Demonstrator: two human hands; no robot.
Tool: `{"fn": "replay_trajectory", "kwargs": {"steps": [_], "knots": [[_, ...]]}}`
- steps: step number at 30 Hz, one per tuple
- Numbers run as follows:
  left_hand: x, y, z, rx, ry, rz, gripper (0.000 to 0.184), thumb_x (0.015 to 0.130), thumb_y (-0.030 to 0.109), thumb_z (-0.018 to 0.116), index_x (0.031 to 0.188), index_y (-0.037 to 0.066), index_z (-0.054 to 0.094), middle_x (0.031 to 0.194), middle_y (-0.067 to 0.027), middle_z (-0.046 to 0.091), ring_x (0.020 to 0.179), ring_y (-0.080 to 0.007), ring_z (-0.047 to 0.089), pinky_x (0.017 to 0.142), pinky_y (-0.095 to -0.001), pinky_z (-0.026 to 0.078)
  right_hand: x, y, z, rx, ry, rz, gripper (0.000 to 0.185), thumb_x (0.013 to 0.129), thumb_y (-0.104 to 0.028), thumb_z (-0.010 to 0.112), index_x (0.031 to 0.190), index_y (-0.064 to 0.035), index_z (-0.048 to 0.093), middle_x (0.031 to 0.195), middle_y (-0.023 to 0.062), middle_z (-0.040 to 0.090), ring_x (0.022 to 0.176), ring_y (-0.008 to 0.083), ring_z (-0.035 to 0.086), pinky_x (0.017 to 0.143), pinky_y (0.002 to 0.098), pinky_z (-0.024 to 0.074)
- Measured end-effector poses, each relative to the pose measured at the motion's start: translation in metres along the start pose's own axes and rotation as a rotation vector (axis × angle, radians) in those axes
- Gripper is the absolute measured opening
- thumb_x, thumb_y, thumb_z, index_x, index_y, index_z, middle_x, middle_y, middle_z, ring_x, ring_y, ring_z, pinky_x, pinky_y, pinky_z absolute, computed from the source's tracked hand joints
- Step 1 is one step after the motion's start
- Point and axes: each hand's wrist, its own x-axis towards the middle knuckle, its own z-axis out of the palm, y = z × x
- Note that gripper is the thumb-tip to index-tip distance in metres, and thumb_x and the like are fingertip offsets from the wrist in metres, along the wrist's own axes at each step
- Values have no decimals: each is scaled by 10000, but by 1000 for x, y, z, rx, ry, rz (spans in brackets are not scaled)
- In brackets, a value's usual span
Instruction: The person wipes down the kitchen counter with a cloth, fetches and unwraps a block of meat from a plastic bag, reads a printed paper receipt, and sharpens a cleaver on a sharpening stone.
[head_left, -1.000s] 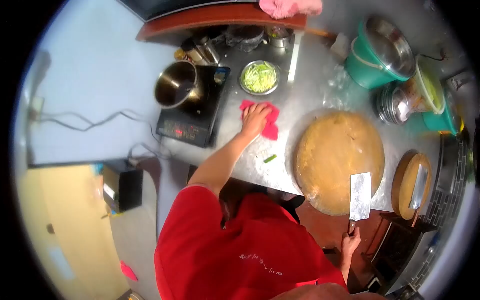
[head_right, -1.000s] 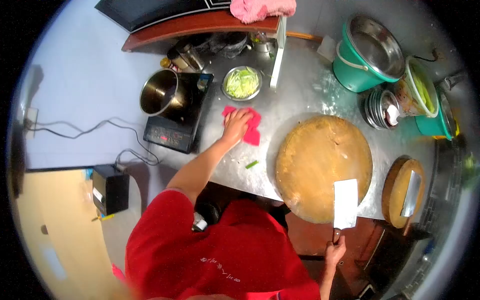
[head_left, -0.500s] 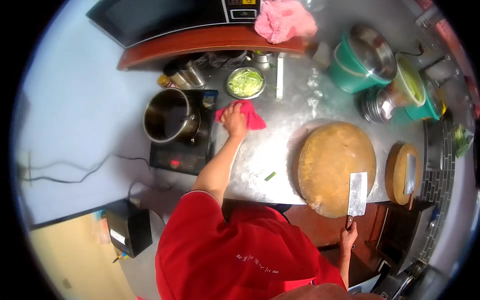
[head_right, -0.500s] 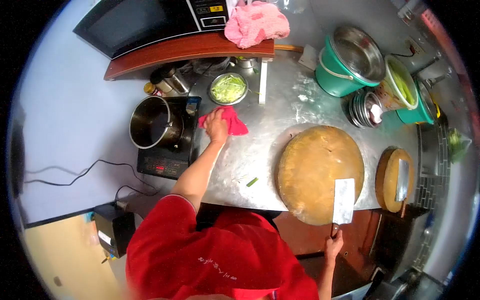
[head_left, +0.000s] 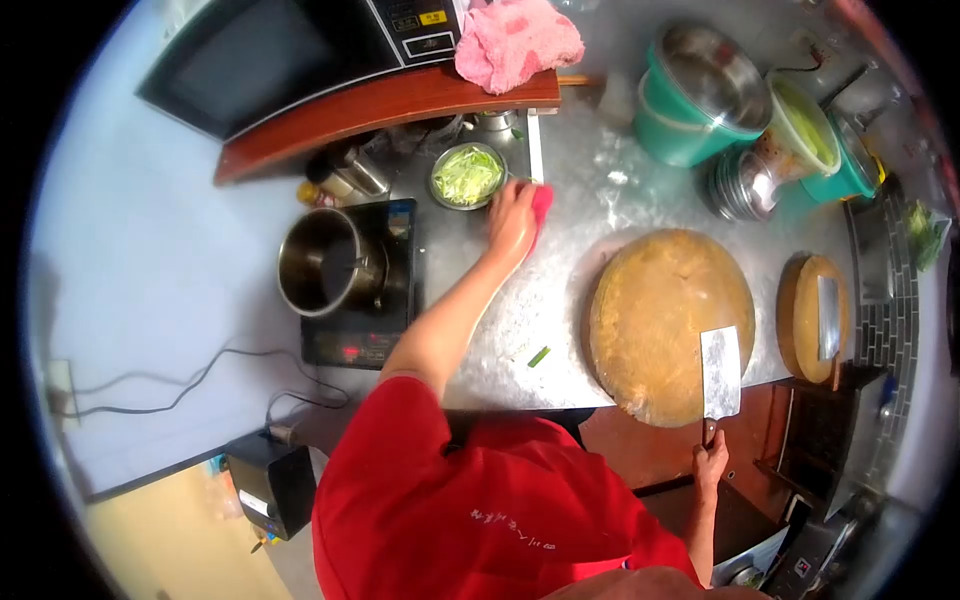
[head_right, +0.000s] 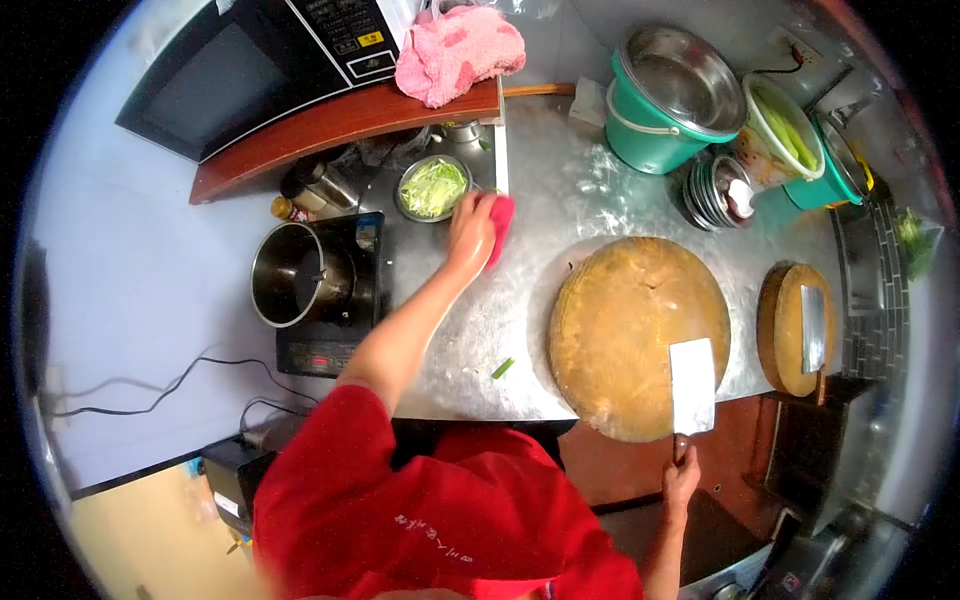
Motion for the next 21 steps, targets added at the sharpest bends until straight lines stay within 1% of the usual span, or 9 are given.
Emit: {"fn": "replay_trajectory", "kwargs": {"steps": [4, 9, 11, 12, 14, 16, 18, 20, 21], "knots": [[37, -22, 75, 146, -96, 16, 450, 874, 141, 678, 1319, 189, 626, 1445, -151, 504, 1259, -408, 511, 1061, -594, 398, -1, -3, 3, 15, 3, 20, 191, 735, -15, 583, 843, -6, 426, 725, 77, 373, 683, 218, 368, 625, 357, 411], [21, -13, 48, 64, -391, -124, 457, 836, 136, 706, 1281, 212, 641, 1451, -148, 484, 1307, -408, 463, 1079, -596, 381, 4, 3, 9, -10, -3, 54, 182, 749, -16, 578, 869, 0, 442, 705, 97, 435, 675, 213, 457, 631, 394, 457], [-27, -21, 36, 132, -306, 16, 399, 822, 130, 716, 1208, 220, 670, 1406, -105, 524, 1245, -382, 494, 1025, -569, 393, -1, -4, 7, -27, 15, -9, 175, 756, -8, 574, 883, 3, 454, 696, 108, 466, 676, 217, 495, 635, 405, 473], [-57, -26, 25, 177, -297, 86, 384, 827, 133, 711, 1195, 243, 685, 1385, -90, 544, 1222, -373, 506, 1002, -561, 398, 2, 16, 8, 31, -37, 97, 200, 756, -8, 593, 924, 19, 490, 724, 145, 498, 692, 251, 514, 668, 409, 482], [-112, -20, -17, 171, -418, 100, 370, 826, 146, 715, 1184, 233, 687, 1354, -83, 569, 1198, -353, 514, 982, -542, 404, -2, 18, 12, 68, -11, 32, 214, 769, -24, 611, 947, 30, 503, 752, 158, 505, 699, 278, 511, 686, 411, 482], [-160, -31, -42, 14, -356, 149, 329, 799, 123, 746, 1121, 179, 705, 1288, -97, 595, 1206, -339, 520, 1016, -512, 406, 0, 3, 6, 33, -27, -41, 226, 803, -48, 625, 978, 47, 516, 795, 182, 506, 715, 296, 501, 715, 405, 479], [-163, -43, -54, -606, -181, -332, 320, 801, 88, 736, 1113, 144, 696, 1288, -128, 590, 1210, -357, 518, 1037, -493, 409, 0, -7, 6, -88, 55, -105, 172, 811, -16, 630, 929, 31, 515, 782, 136, 485, 733, 233, 473, 715, 361, 462], [-158, -57, -76, -514, -43, -413, 309, 813, 58, 711, 1116, 112, 679, 1292, -164, 581, 1217, -382, 512, 1058, -470, 412, 0, -9, 10, -166, 90, -68, 155, 822, -10, 644, 907, 26, 519, 778, 106, 488, 742, 193, 465, 708, 343, 456], [-135, -61, -93, -122, -10, -236, 303, 825, 45, 690, 1123, 97, 667, 1297, -184, 576, 1222, -398, 507, 1069, -456, 414, -1, -8, 13, -180, 90, 2, 160, 831, -19, 656, 908, 28, 524, 780, 99, 502, 741, 185, 470, 701, 347, 459]]}}
